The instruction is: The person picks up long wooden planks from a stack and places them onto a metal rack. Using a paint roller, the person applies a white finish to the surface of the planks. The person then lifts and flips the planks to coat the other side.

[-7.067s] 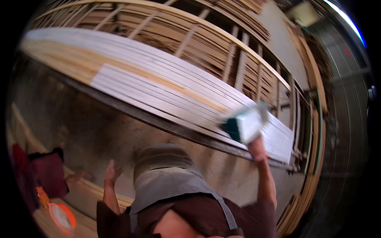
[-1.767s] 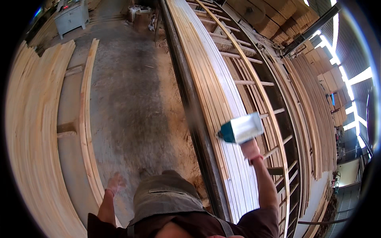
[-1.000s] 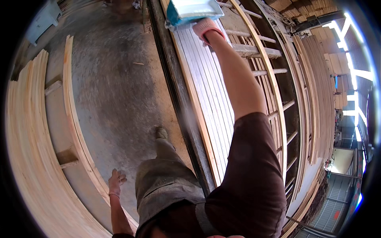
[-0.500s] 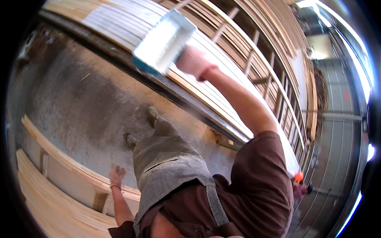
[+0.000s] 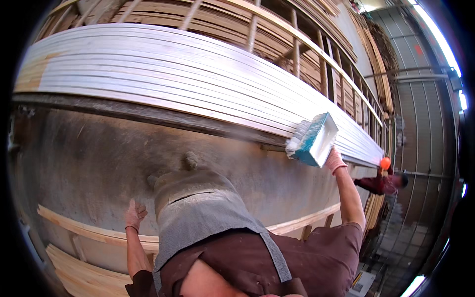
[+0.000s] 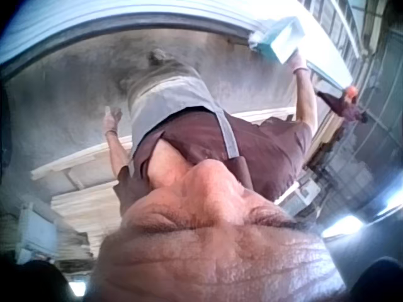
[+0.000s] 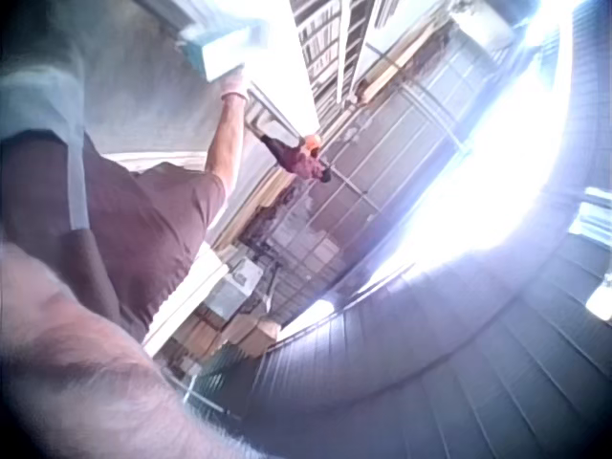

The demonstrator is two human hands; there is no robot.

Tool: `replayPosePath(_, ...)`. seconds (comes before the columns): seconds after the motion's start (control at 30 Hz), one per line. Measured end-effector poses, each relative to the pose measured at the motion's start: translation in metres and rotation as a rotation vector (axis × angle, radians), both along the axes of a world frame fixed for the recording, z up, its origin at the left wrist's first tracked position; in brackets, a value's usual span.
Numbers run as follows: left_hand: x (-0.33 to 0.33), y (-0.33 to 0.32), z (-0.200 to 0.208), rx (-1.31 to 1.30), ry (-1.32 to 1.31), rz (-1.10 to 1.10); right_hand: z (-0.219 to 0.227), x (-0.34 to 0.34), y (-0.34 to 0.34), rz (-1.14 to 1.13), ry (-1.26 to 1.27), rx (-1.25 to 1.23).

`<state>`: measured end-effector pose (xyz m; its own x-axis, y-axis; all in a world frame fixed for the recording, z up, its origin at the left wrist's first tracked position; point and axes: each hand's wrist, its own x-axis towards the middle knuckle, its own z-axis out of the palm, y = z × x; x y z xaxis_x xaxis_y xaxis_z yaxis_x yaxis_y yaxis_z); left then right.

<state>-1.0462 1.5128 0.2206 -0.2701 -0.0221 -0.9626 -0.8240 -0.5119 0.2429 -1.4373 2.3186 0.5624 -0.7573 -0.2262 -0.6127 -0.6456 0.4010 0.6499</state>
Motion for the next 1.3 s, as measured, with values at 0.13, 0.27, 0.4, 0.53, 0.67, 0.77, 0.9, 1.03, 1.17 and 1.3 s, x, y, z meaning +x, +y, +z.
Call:
replayPosePath(0.13, -0.042, 0.037, 0.021, -0.044, 0.023, -0.115, 0.019, 0.021, 0.081, -0.236, -0.032, -0.033)
replayPosePath(0.27, -0.071, 0.061, 0.037, -0.069, 0.064, -0.068, 0.028, 0.019, 0.116, -0.181, -0.074, 0.134)
replayPosePath(0.4, -0.074, 0.071, 0.051, -0.105, 0.043, -0.129, 0.023, 0.023, 0.145, -0.193, 0.276, -0.4)
replayPosePath(0.53, -0.073, 0.067, 0.049, -0.063, 0.005, -0.124, 0.039, -0.015, 0.163, -0.324, 0.36, -0.43)
replayPosePath(0.67, -0.047, 0.061, 0.059, -0.023, 0.122, -0.067, 0.038, -0.038, 0.19, -0.197, 0.37, -0.341)
replayPosePath(0.77, -0.049, 0.09, 0.072, -0.21, 0.029, -0.054, 0.034, -0.057, 0.161, -0.458, 0.205, -0.371)
replayPosePath(0.9, -0.029, 0.081, 0.068, -0.183, 0.009, -0.03, -0.011, -0.083, 0.04, -0.106, 0.236, -0.402)
replayPosePath(1.03, 0.012, 0.073, 0.072, -0.176, -0.07, 0.099, -0.044, -0.096, -0.154, -0.066, 0.149, -0.316)
replayPosePath(1.17, 0.033, 0.077, 0.077, -0.127, -0.123, 0.268, -0.031, -0.134, -0.3, 0.146, 0.141, -0.426)
replayPosePath(1.3, 0.079, 0.065, 0.046, -0.166, -0.077, 0.525, -0.055, -0.183, -0.463, 0.346, 0.174, -0.53)
